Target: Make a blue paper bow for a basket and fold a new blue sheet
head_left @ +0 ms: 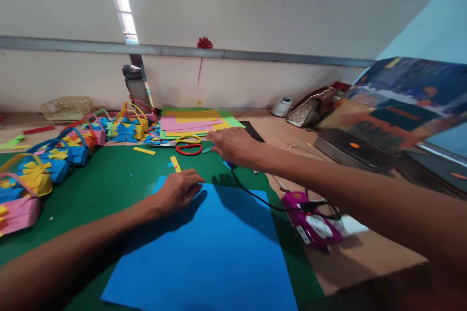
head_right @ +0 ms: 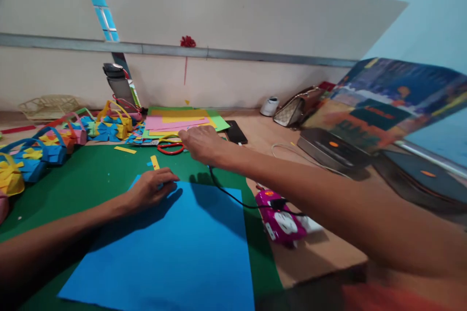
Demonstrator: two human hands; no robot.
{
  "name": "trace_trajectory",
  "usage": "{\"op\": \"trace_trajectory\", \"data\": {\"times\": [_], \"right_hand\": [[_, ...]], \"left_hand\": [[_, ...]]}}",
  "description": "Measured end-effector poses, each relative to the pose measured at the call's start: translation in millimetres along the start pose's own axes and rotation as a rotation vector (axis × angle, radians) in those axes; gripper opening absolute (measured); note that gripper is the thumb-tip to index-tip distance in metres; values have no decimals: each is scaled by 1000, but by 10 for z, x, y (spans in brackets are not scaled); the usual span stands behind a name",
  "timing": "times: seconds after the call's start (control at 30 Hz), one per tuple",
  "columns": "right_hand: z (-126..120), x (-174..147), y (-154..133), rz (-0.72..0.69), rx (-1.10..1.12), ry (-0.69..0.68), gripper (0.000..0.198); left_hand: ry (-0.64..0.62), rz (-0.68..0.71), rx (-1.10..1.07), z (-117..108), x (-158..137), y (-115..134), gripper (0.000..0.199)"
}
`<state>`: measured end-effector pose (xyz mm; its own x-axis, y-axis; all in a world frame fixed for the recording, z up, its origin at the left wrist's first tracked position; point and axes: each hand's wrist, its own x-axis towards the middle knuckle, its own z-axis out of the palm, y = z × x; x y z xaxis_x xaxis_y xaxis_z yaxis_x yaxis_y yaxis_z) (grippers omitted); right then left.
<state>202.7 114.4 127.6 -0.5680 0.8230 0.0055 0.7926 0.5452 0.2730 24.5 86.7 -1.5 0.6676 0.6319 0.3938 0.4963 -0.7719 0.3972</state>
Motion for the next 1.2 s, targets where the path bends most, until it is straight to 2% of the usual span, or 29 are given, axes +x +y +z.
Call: {"op": "trace_trajectory", "data": {"times": [0.07,0.13,0.2,0.27,0.37,0.4,0.47,0.5,0.57,0.73,0.83,0.97,1.1,1.2], "right_hand": [[-9,-473,-127,2,-2,-6,14],[84,-943,-291,-79,-23,12,7],[257,-1366,-473,-170,6,75,17],[468,-1721,-657,-307,99,137,33],[756,-2111,-870,-385,202,195,58],[830,-2201,-904,-382,203,233,57],[933,-2318,-904,-355,164,306,40],[960,-2344,-876,-340,155,363,33],[966,-2336,-794,-317,170,445,34],[894,-2038,-758,-320,239,485,32],[904,-1729,-866,-370,291,426,28],[919,-1280,-927,-438,500,340,17],[881,-985,-887,-461,846,241,16],[821,-949,-867,-361,944,108,10]], "left_hand": [[28,11,-18,-32,-81,58,23],[45,30,-25,-61,-226,172,24],[31,56,-24,-86,-422,343,25],[-59,106,-28,-103,-636,552,27],[-225,183,32,-103,-894,854,41],[-239,203,78,-96,-949,929,48],[-232,230,165,-81,-1011,1022,58],[-229,235,190,-78,-1022,1042,60],[-252,212,213,-86,-1020,1049,59],[-369,51,279,-140,-1031,1061,55],[-340,-44,345,-154,-1095,1056,52],[-303,-78,415,-185,-1196,914,15],[-222,-29,323,-238,-1265,762,25],[-213,18,206,-273,-1270,769,24]]}}
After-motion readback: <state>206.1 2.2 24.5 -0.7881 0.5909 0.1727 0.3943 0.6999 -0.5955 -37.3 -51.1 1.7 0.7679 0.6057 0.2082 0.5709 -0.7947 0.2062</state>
